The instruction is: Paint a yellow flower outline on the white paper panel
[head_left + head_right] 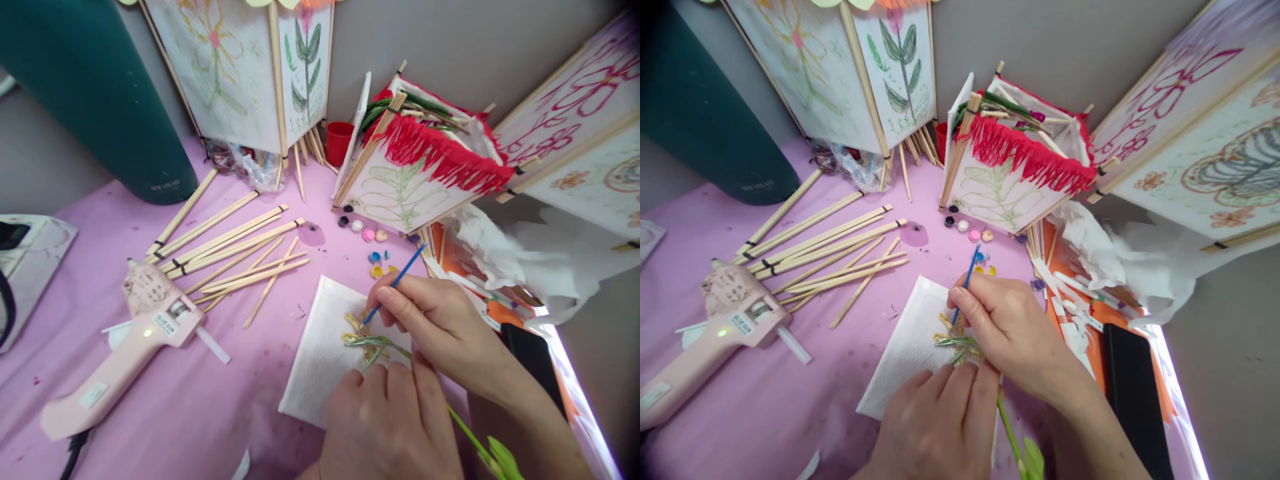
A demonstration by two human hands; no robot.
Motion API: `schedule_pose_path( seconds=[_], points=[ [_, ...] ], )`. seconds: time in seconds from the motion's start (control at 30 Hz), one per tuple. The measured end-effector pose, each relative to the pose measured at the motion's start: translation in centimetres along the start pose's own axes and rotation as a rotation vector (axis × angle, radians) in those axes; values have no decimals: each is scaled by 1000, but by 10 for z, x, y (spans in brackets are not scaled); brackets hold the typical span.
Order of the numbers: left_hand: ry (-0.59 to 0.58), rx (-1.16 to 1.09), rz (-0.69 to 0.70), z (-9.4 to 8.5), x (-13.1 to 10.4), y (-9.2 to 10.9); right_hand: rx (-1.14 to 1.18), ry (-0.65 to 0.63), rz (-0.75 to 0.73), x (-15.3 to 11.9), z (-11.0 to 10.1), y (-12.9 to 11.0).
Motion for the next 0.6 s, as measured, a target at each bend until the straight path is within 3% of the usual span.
schedule_pose_path(
  seconds=[0.6],
  points=[
    [-31,-50,-5,0,1,-2,87,18,1,2,7,-3]
  ],
)
Point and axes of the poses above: each hand's wrist, its own x-axis towards the middle knuckle, its own z-axis out of the palm, y = z × x, the point moved 7 cm from there along x, towards the middle knuckle, and after that the axes turned 6 degrees about -z, right-handed, at the moved point
